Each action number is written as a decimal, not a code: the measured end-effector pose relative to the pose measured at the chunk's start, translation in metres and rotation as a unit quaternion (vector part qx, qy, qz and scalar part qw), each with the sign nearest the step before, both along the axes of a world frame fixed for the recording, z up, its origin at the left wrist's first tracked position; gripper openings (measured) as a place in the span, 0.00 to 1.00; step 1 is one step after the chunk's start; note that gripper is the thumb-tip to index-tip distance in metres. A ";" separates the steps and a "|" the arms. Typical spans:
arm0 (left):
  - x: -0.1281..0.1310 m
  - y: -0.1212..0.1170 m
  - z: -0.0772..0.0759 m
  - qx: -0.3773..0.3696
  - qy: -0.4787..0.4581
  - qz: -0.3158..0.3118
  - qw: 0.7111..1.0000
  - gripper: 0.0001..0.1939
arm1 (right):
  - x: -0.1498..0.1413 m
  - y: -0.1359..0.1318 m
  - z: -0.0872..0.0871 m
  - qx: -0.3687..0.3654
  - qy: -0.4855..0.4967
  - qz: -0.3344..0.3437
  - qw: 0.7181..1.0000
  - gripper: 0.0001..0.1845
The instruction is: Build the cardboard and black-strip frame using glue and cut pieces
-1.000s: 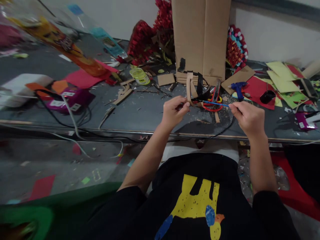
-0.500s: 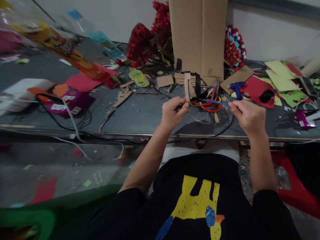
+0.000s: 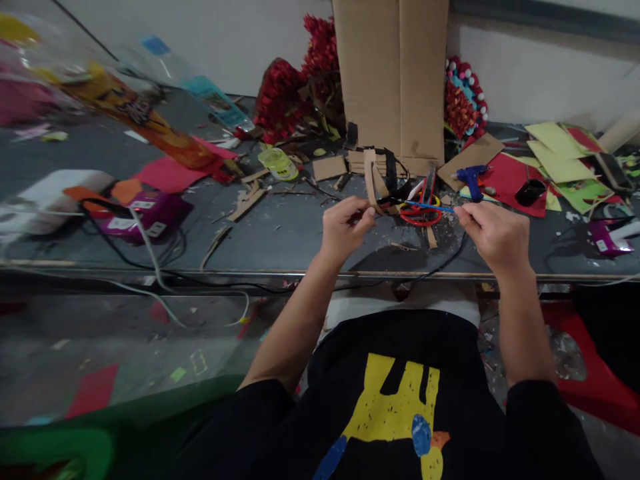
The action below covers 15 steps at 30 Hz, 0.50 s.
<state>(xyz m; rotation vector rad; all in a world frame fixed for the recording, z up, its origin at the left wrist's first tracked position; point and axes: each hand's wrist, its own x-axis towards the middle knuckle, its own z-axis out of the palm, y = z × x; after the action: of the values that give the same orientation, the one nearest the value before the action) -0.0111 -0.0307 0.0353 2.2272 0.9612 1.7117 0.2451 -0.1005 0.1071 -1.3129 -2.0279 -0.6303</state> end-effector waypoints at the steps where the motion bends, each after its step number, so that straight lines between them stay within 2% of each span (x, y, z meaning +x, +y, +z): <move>1: 0.000 0.000 0.000 -0.003 0.001 0.000 1.000 0.10 | 0.000 0.000 0.001 0.001 0.003 0.003 1.000 0.16; 6: 0.001 -0.001 0.002 0.004 0.002 -0.001 1.000 0.09 | -0.003 -0.002 0.003 0.003 -0.001 0.021 1.000 0.15; 15: 0.002 0.000 0.004 0.004 0.005 0.005 1.000 0.10 | 0.000 -0.002 0.003 0.008 0.001 0.005 1.000 0.18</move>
<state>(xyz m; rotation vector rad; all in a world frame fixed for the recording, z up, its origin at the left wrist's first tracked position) -0.0093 -0.0311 0.0395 2.2408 0.9723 1.7133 0.2446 -0.1024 0.1102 -1.2931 -2.0216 -0.6399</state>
